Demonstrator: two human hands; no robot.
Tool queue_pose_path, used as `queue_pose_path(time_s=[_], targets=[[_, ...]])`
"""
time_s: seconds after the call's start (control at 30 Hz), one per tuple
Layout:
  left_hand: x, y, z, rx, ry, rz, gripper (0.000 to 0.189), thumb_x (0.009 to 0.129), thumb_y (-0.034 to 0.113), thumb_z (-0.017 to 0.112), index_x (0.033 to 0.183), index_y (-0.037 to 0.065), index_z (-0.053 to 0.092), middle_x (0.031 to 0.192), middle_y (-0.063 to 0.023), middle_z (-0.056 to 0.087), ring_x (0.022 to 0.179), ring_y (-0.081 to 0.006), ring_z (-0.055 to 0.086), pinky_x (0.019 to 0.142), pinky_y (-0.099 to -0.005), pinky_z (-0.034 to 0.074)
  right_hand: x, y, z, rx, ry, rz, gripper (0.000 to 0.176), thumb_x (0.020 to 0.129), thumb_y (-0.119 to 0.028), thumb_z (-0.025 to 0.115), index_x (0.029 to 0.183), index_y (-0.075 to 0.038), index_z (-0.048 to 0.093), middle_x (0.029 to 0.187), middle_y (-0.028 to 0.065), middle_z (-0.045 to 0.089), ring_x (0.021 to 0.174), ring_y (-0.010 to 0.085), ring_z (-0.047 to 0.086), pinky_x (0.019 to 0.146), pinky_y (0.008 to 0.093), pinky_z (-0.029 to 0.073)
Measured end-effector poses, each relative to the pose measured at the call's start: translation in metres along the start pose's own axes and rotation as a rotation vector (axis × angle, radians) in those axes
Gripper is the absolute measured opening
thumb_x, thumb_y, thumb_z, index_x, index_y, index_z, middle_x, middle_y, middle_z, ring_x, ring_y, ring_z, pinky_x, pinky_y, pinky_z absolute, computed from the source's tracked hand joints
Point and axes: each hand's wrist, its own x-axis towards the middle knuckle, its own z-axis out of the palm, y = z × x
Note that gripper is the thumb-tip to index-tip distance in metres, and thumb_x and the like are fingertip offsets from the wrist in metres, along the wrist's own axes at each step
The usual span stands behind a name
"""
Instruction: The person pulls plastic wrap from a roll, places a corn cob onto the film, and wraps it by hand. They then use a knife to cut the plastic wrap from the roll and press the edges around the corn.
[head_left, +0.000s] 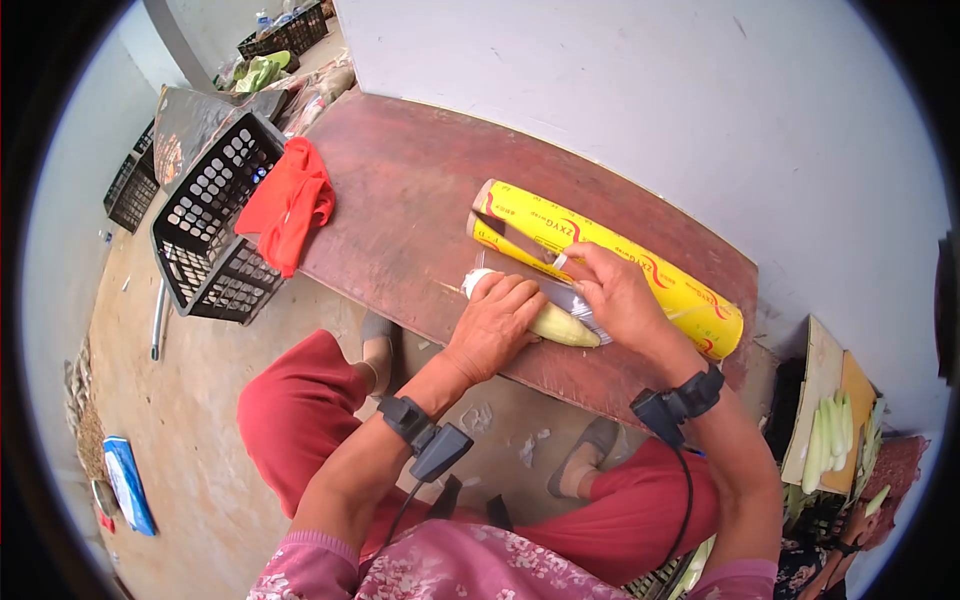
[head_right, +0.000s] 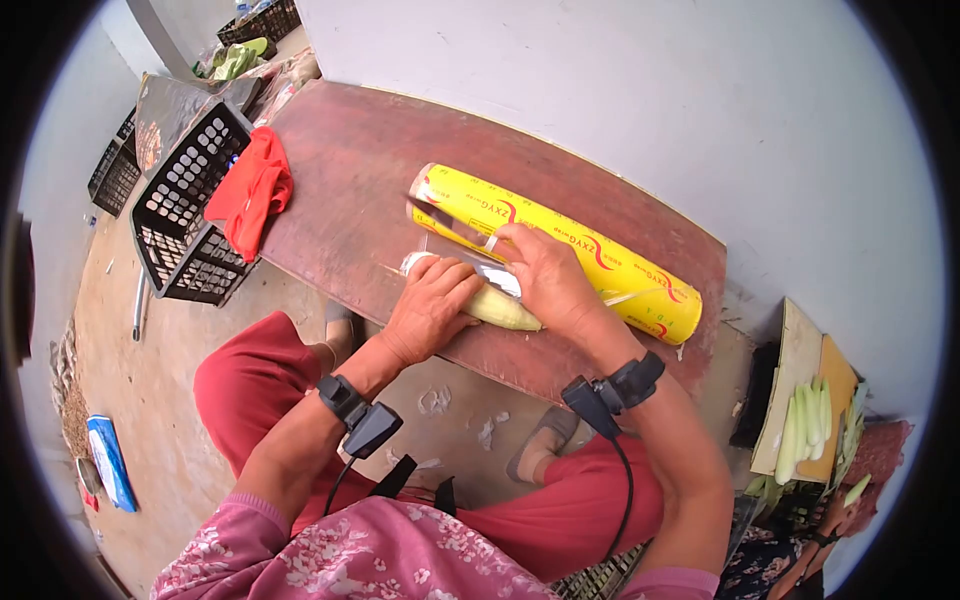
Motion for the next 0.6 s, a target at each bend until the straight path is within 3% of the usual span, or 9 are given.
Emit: queue_pose_path(time_s=[0.17, 0.3, 0.6], targets=[[-0.002, -0.002, 0.002, -0.006, -0.014, 0.010, 0.055, 0.066, 0.015, 0.076, 0.117, 0.008, 0.056, 0.120, -0.0073, 0.056, 0.119, -0.0259, 0.051, 0.103, -0.0436, 0.034, -0.007, -0.007, 0.005, -0.053, -0.114, 0.045, 0.017, 0.088, -0.003, 0.057, 0.105, -0.007, 0.057, 0.096, 0.0187, 0.063, 0.090, 0.0403, 0.063, 0.078, 0.0484, 0.051], [-0.002, -0.002, 0.001, -0.004, -0.018, 0.016, 0.056, 0.067, 0.017, 0.076, 0.118, 0.008, 0.056, 0.121, -0.0071, 0.056, 0.119, -0.0257, 0.051, 0.103, -0.0436, 0.033, -0.010, -0.007, 0.008, -0.264, -0.095, -0.016, 0.019, 0.086, -0.005, 0.058, 0.103, -0.011, 0.060, 0.088, 0.0155, 0.060, 0.081, 0.0380, 0.062, 0.070, 0.0483, 0.050], [-0.004, -0.001, 0.002, 0.005, -0.019, 0.008, 0.054, 0.069, 0.020, 0.076, 0.118, 0.008, 0.056, 0.119, -0.0070, 0.057, 0.118, -0.0252, 0.051, 0.102, -0.0435, 0.033, -0.012, -0.004, 0.009, -0.219, -0.108, -0.013, 0.025, 0.085, -0.004, 0.058, 0.108, -0.010, 0.066, 0.088, 0.0150, 0.061, 0.078, 0.0390, 0.061, 0.071, 0.0483, 0.050]])
